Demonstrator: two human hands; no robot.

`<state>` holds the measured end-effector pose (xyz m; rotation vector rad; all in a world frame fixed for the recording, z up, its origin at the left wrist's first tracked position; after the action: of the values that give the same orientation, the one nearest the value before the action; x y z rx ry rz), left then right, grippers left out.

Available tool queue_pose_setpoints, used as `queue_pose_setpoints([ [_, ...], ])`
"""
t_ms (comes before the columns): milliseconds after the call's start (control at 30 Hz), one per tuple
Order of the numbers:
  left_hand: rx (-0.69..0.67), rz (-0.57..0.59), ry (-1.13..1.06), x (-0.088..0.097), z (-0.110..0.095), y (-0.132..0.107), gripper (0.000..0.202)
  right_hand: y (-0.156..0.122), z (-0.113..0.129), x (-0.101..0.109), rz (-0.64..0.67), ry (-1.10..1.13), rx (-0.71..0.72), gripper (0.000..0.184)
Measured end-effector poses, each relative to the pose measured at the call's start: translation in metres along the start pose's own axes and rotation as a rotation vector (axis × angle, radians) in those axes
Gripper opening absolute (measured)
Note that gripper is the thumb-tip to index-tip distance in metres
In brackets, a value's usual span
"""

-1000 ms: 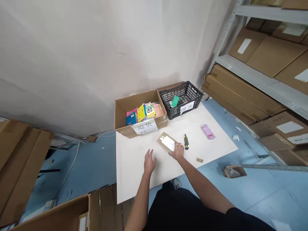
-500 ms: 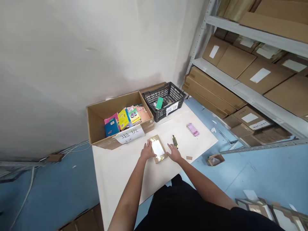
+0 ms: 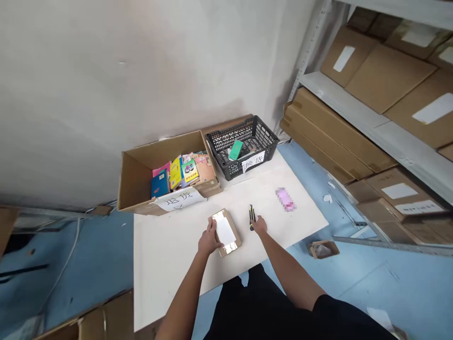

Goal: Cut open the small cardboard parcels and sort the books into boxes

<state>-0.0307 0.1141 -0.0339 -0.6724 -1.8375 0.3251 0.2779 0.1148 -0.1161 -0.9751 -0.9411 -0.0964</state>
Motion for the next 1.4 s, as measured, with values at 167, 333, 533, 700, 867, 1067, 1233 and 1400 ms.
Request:
queue_pose_setpoints([
  [167, 0.065, -0.014, -0.027, -0.011, -0.011, -0.013, 0.136, 0.013, 0.021, -0.007, 0.064, -0.054, 0.064, 0.035],
  [333, 0.106, 0.01, -0.046, -0.007, -0.012, -0.012, 0.136, -0.018, 0.069, 0.008, 0.103, 0.087, 0.287, 0.04],
  [533, 0.105, -0.003, -0.07, -0.01, -0.012, -0.009, 0.139, -0.104, 0.127, 0.01, 0.104, -0.07, 0.668, 0.061],
  [700, 0.092, -0.013, -0.1, -0.012, -0.014, -0.004, 0.142, -0.136, 0.134, -0.01, 0.097, -0.238, 0.602, 0.06],
  [867, 0.072, -0.018, -0.097, -0.015, -0.015, -0.001, 0.141, -0.149, 0.126, -0.016, 0.049, -0.338, 0.535, 0.067],
  [1067, 0.022, -0.032, -0.131, -0.015, -0.014, 0.001, 0.14, -0.165, 0.113, -0.013, 0.025, -0.431, 0.465, 0.075],
  [1233, 0.015, -0.025, -0.11, -0.01, -0.015, 0.0, 0.139, -0.188, 0.091, -0.004, 0.053, -0.465, 0.443, 0.067],
  [1400, 0.029, 0.005, -0.011, -0.007, -0.016, -0.001, 0.135, -0.221, 0.035, 0.001, 0.125, -0.54, 0.366, 0.064],
])
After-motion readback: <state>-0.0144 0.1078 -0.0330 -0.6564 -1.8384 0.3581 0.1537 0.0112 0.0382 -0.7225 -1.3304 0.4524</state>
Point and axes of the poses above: each hand's wrist, its own y-axis towards the middle knuckle, its own x-axis out of the back of the hand, z = x × y, the point moved 5 cm from there along y, towards the middle knuckle, and after that the axes turned 9 degrees about -x, right-handed, at the moved point
